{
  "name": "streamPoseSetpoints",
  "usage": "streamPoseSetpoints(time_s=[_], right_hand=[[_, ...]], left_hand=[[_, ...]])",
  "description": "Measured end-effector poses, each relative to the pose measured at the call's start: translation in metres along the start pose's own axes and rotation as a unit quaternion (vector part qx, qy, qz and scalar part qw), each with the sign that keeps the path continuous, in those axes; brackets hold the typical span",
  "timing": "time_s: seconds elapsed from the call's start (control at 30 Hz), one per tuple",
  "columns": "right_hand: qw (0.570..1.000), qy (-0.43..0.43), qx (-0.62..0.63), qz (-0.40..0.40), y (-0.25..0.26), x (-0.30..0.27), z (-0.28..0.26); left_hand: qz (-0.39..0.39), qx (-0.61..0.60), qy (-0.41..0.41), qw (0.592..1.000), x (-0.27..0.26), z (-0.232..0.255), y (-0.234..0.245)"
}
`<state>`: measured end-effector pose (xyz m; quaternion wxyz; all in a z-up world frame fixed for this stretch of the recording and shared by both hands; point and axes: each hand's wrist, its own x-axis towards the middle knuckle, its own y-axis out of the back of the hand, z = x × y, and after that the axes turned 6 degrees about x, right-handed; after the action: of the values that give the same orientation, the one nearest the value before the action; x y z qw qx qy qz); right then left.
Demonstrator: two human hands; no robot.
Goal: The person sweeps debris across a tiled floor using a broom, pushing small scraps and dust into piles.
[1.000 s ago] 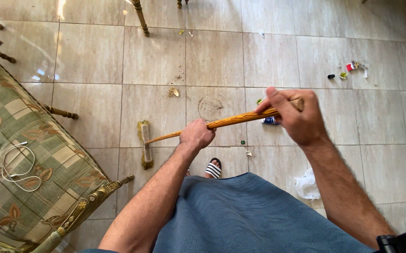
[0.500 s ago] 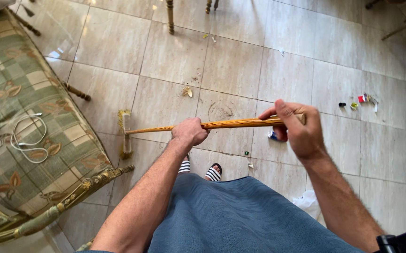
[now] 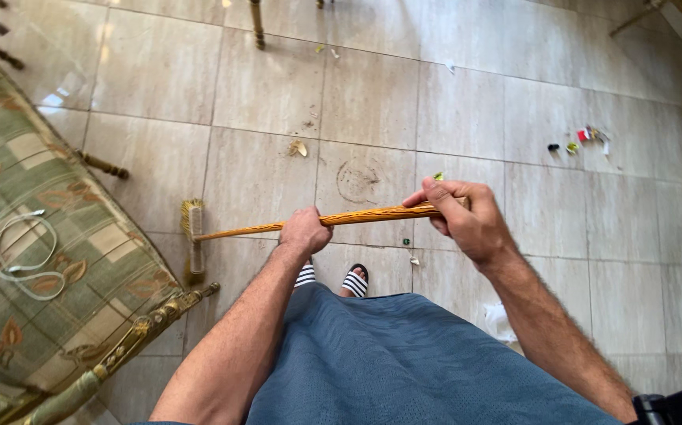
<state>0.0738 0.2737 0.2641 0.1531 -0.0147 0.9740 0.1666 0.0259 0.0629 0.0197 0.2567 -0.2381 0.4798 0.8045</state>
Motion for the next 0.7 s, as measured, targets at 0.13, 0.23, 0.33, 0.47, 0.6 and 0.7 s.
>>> streamPoseSetpoints(time_s=[0.13,0.23,0.33,0.47,0.6,0.7], right_hand=[[0.994,0.033,-0.030,0.096,0.031,-0.014,-0.012],[0.985,0.035,-0.048,0.162,0.049,-0.025,-0.022],[0.980,0.043,-0.037,0.192,0.065,-0.034,-0.027],[0.975,0.084,0.012,0.207,0.085,-0.041,-0.033],[0.965,0.095,0.041,0.241,0.089,-0.035,-0.034],[0.971,0.076,0.035,0.223,0.075,-0.024,-0.028]], left_hand=[[-0.020,0.015,-0.068,0.997,-0.007,0.046,0.000],[-0.027,0.015,-0.114,0.993,-0.014,0.081,0.008],[-0.054,0.019,-0.142,0.988,-0.025,0.110,0.015],[-0.036,0.007,-0.161,0.986,-0.047,0.136,0.029],[-0.017,0.013,-0.154,0.988,-0.058,0.137,0.042],[-0.063,0.023,-0.088,0.994,-0.054,0.120,0.048]])
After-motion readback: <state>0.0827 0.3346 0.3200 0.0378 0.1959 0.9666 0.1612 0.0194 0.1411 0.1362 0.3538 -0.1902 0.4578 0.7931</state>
